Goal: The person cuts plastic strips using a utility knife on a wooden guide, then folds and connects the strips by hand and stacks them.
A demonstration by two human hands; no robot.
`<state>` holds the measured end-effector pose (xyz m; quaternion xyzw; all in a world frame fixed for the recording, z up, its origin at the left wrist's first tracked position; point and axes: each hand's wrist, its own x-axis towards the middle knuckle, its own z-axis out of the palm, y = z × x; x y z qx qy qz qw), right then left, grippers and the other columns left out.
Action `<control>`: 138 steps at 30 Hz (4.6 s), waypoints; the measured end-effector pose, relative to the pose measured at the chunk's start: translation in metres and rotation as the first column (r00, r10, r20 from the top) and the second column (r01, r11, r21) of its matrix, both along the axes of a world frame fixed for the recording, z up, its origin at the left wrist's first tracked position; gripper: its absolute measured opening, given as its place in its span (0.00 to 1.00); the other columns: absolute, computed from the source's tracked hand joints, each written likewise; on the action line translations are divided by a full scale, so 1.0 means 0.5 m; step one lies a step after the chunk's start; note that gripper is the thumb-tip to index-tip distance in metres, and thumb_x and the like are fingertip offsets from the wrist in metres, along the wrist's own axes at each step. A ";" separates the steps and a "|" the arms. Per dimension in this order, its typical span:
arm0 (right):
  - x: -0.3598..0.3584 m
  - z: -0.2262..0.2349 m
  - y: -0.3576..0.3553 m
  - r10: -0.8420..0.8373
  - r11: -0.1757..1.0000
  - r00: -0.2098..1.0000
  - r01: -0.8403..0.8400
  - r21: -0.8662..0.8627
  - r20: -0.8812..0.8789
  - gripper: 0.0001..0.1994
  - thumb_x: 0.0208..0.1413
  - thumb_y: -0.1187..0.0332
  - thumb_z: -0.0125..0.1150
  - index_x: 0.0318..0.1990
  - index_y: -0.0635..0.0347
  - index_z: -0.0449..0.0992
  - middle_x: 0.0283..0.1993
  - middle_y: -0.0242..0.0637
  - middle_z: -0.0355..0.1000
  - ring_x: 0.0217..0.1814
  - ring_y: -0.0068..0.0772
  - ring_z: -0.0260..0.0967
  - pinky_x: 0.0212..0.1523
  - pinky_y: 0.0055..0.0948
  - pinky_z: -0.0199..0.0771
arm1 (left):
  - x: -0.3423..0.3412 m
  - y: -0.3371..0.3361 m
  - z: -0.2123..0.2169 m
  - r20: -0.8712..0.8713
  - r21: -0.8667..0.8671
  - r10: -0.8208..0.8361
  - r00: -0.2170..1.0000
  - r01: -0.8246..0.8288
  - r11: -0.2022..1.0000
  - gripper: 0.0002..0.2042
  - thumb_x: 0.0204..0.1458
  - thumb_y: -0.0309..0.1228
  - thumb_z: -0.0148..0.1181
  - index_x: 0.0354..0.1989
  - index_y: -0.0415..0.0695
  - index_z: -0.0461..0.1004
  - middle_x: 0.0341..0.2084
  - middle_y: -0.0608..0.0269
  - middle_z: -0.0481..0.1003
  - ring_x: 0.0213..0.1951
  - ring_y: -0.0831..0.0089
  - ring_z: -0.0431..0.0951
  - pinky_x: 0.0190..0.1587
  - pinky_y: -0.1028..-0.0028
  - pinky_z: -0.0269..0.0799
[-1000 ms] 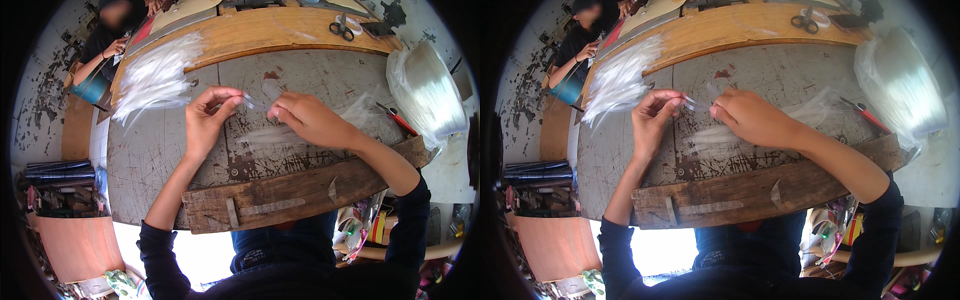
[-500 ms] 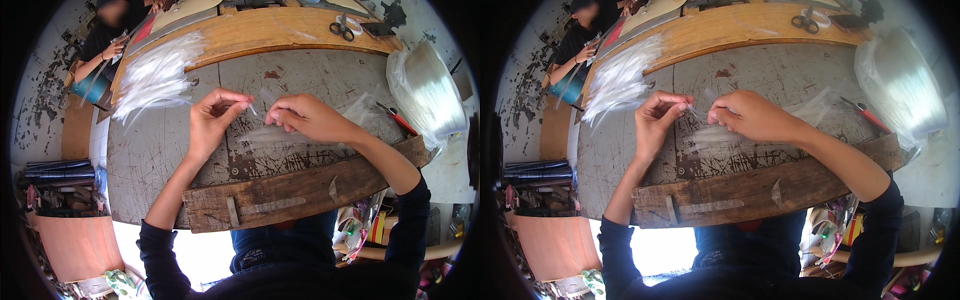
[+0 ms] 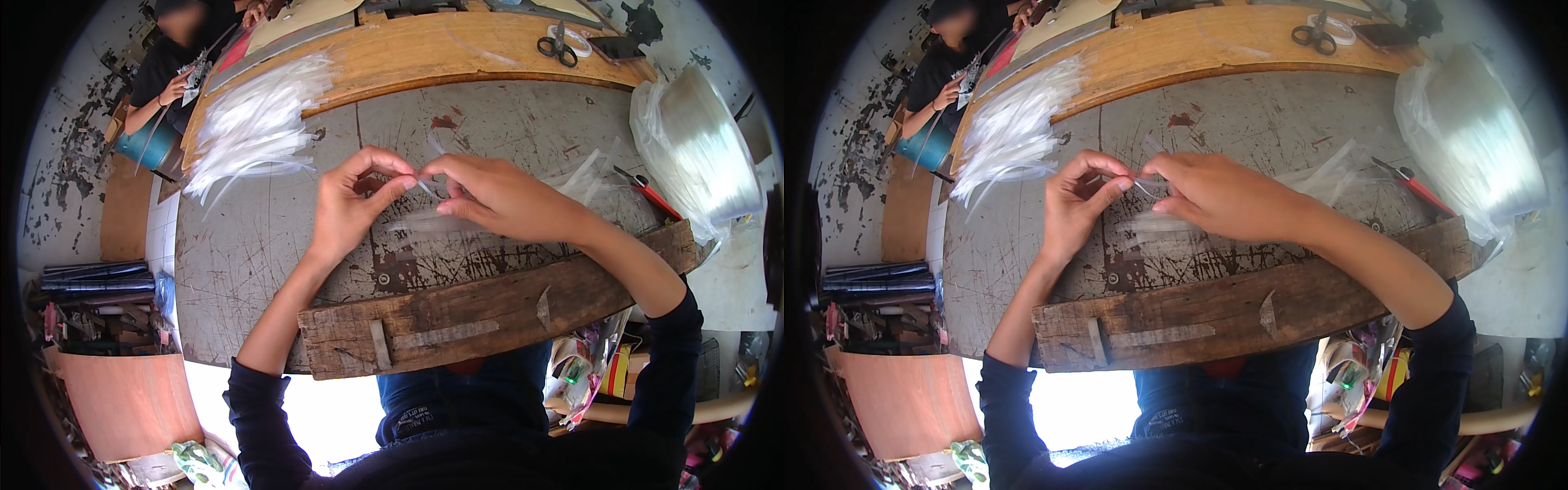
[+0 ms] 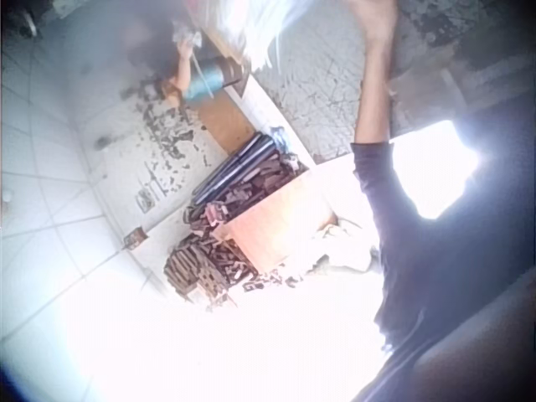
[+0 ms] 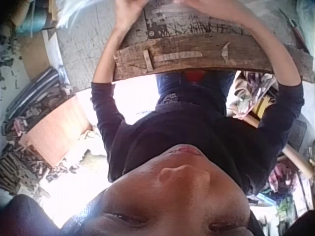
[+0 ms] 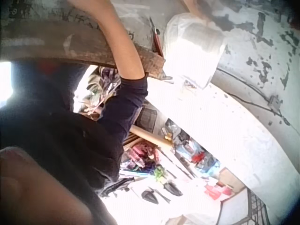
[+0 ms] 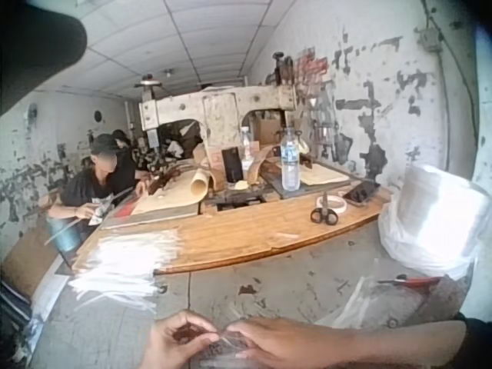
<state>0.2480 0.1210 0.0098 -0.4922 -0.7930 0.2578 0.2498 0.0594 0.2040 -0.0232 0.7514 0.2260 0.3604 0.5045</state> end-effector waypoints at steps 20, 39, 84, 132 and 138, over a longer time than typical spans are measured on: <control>0.032 -0.005 0.000 -0.044 0.991 0.960 0.006 0.136 0.278 0.05 0.50 0.77 0.44 0.35 0.65 0.64 0.35 0.47 0.67 0.35 0.49 0.67 0.35 0.39 0.66 | 0.006 -0.012 0.009 -0.360 0.285 -0.118 0.925 0.229 0.931 0.07 0.41 0.22 0.62 0.30 0.42 0.74 0.27 0.66 0.73 0.27 0.77 0.73 0.27 0.80 0.67; 0.021 0.004 0.002 -0.049 0.998 0.986 0.042 0.045 0.158 0.10 0.50 0.65 0.53 0.29 0.64 0.71 0.29 0.41 0.67 0.31 0.40 0.66 0.34 0.35 0.64 | 0.002 0.001 -0.006 -0.114 -0.059 -0.064 0.991 0.058 0.997 0.07 0.49 0.18 0.53 0.37 0.35 0.69 0.32 0.59 0.74 0.36 0.75 0.75 0.40 0.77 0.73; 0.278 0.099 0.045 -0.090 0.834 0.152 0.551 0.008 -0.984 0.12 0.58 0.63 0.46 0.39 0.63 0.66 0.41 0.37 0.66 0.40 0.25 0.62 0.52 0.28 0.63 | 0.021 -0.015 -0.011 -0.244 0.442 -0.038 0.969 0.146 0.885 0.17 0.39 0.28 0.64 0.41 0.43 0.71 0.33 0.62 0.71 0.34 0.74 0.72 0.35 0.76 0.70; 0.066 -0.015 0.035 -0.233 0.959 0.958 0.198 -0.204 -0.166 0.07 0.44 0.66 0.62 0.28 0.60 0.77 0.26 0.36 0.73 0.32 0.27 0.69 0.36 0.28 0.65 | 0.019 0.002 -0.022 -0.004 -0.100 -0.126 0.992 0.125 0.987 0.23 0.43 0.20 0.60 0.50 0.44 0.62 0.33 0.62 0.73 0.34 0.80 0.72 0.36 0.79 0.68; 0.065 -0.013 0.033 -0.212 0.967 0.969 0.190 -0.170 -0.127 0.07 0.44 0.65 0.62 0.28 0.59 0.77 0.26 0.36 0.73 0.31 0.29 0.69 0.35 0.28 0.64 | 0.020 -0.002 -0.015 -0.070 -0.114 -0.139 0.988 0.130 0.985 0.16 0.45 0.21 0.58 0.44 0.41 0.67 0.33 0.63 0.73 0.35 0.80 0.72 0.36 0.80 0.69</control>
